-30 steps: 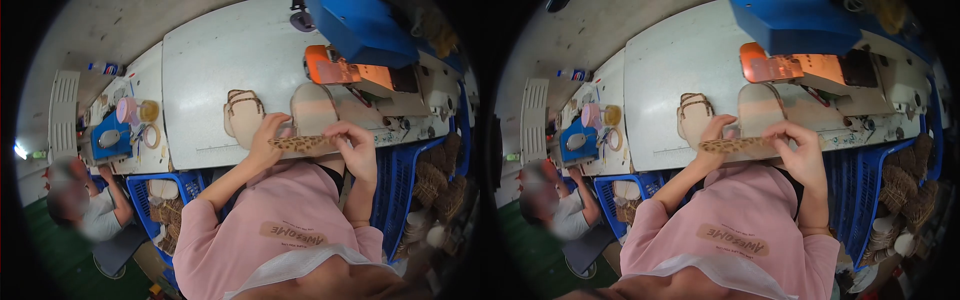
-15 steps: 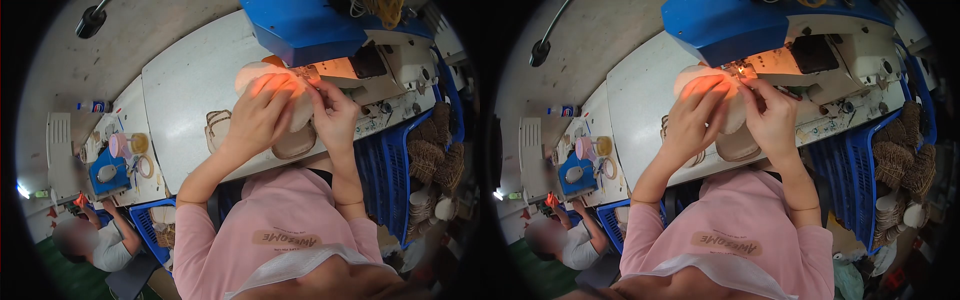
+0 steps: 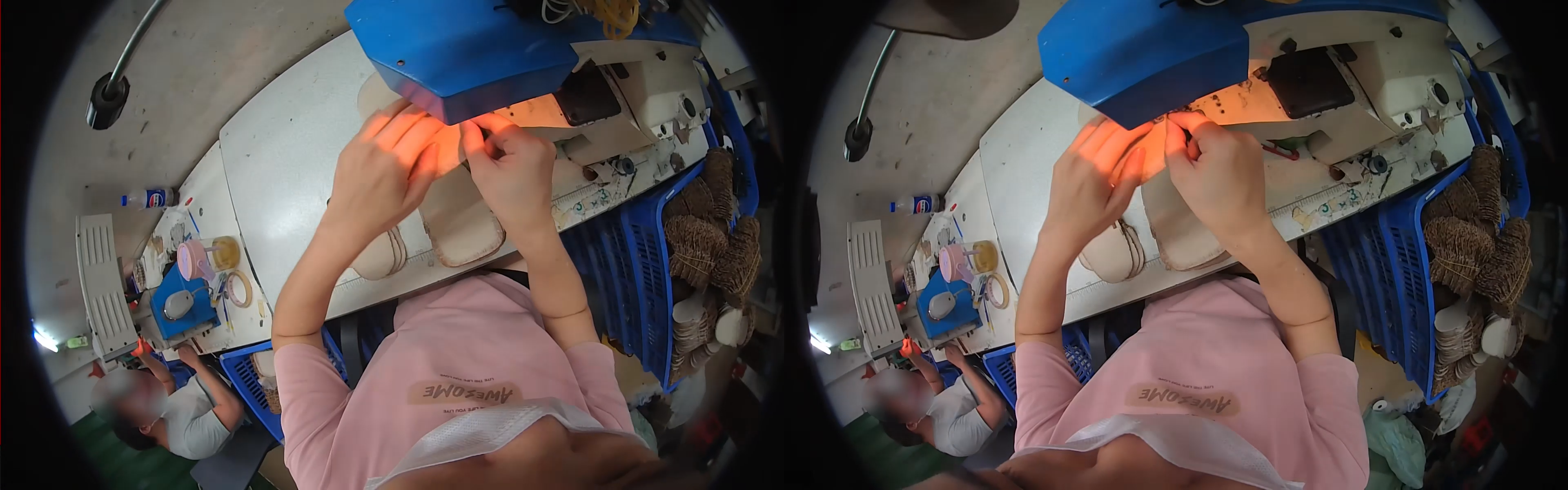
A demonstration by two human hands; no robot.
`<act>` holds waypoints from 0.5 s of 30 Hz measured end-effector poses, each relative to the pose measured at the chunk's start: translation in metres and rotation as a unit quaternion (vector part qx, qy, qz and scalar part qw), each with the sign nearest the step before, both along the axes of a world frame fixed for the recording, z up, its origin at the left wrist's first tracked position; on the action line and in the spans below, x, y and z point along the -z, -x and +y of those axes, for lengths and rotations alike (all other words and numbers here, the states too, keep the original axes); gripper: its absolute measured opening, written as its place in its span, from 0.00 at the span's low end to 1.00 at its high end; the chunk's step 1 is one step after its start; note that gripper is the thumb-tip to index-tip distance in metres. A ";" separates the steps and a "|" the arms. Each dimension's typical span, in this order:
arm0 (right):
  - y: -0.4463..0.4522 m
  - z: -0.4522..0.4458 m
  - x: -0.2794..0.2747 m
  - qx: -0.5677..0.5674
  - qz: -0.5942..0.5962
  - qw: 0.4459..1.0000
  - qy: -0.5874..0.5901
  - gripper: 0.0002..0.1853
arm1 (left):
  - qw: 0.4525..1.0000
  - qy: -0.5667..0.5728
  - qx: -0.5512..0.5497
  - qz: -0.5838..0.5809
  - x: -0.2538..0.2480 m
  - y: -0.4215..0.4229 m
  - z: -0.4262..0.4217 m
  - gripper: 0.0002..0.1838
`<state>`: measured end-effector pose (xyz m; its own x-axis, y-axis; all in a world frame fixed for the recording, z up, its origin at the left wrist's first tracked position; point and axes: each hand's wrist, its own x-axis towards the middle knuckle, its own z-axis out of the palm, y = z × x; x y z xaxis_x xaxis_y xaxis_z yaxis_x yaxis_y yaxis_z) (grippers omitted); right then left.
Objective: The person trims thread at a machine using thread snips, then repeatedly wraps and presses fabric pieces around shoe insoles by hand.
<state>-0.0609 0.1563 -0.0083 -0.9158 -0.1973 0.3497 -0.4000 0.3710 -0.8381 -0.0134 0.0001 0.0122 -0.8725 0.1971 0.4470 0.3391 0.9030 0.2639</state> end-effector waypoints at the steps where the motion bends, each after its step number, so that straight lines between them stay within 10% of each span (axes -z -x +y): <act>1: 0.001 0.000 0.000 0.000 -0.005 1.000 0.000 0.05 | 1.000 -0.007 0.006 0.001 0.002 0.002 -0.003 0.12; 15: -0.019 0.029 0.027 -0.047 -0.068 0.986 0.147 0.05 | 0.999 -0.018 0.036 -0.010 0.001 0.015 -0.018 0.10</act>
<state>-0.0417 0.1856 -0.0353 -0.9408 -0.1912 0.2799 -0.2977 0.0713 -0.9520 -0.0282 -0.0175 0.0112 -0.8656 0.2444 0.4371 0.3978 0.8657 0.3037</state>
